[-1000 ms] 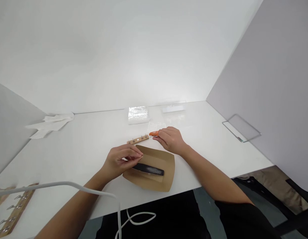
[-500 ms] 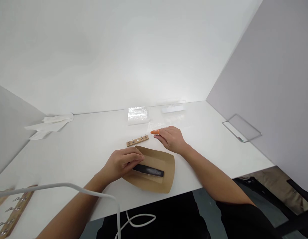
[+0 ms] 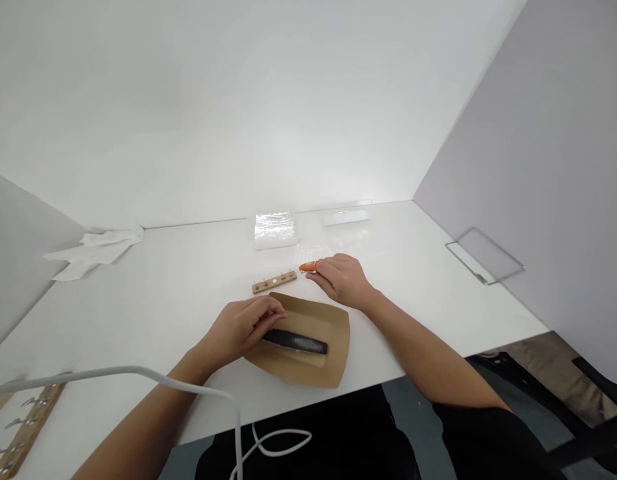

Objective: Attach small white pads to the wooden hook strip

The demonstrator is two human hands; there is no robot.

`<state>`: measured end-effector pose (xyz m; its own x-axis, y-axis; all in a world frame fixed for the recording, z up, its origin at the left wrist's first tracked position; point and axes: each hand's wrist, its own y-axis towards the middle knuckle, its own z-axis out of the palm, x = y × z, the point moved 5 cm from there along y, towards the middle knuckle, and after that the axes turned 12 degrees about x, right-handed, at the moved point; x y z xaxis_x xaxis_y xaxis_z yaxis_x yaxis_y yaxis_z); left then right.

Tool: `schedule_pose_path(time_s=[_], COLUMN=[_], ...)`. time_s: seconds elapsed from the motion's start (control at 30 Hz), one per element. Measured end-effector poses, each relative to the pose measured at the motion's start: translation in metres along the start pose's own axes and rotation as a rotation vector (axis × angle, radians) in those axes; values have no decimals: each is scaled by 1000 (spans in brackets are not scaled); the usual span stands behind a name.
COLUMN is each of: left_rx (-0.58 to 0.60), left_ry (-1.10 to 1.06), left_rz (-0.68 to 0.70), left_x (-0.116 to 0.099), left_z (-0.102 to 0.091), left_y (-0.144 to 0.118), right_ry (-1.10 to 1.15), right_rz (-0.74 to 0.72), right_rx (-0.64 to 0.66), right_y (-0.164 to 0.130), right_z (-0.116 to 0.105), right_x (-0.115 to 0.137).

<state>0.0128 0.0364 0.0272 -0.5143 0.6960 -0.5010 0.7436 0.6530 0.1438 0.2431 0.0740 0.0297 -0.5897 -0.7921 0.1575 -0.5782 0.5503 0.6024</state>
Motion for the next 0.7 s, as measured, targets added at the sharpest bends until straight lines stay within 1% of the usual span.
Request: schedule_pose_path(time_s=[0.13, 0.37, 0.47, 0.7], left_rx=[23, 15, -4, -105], left_ry=[-41, -84, -102, -194], left_rz=[-45, -105, -60, 74], left_x=[1, 2, 1, 0], left_z=[0, -3, -4, -6], left_y=[0, 0, 0, -3], right_ry=[6, 1, 14, 23], right_rz=[12, 1, -2, -11], right_rx=[16, 3, 7, 8], right_y=[0, 1, 1, 0], right_z=[1, -1, 0, 1], right_x=[-1, 1, 0, 0])
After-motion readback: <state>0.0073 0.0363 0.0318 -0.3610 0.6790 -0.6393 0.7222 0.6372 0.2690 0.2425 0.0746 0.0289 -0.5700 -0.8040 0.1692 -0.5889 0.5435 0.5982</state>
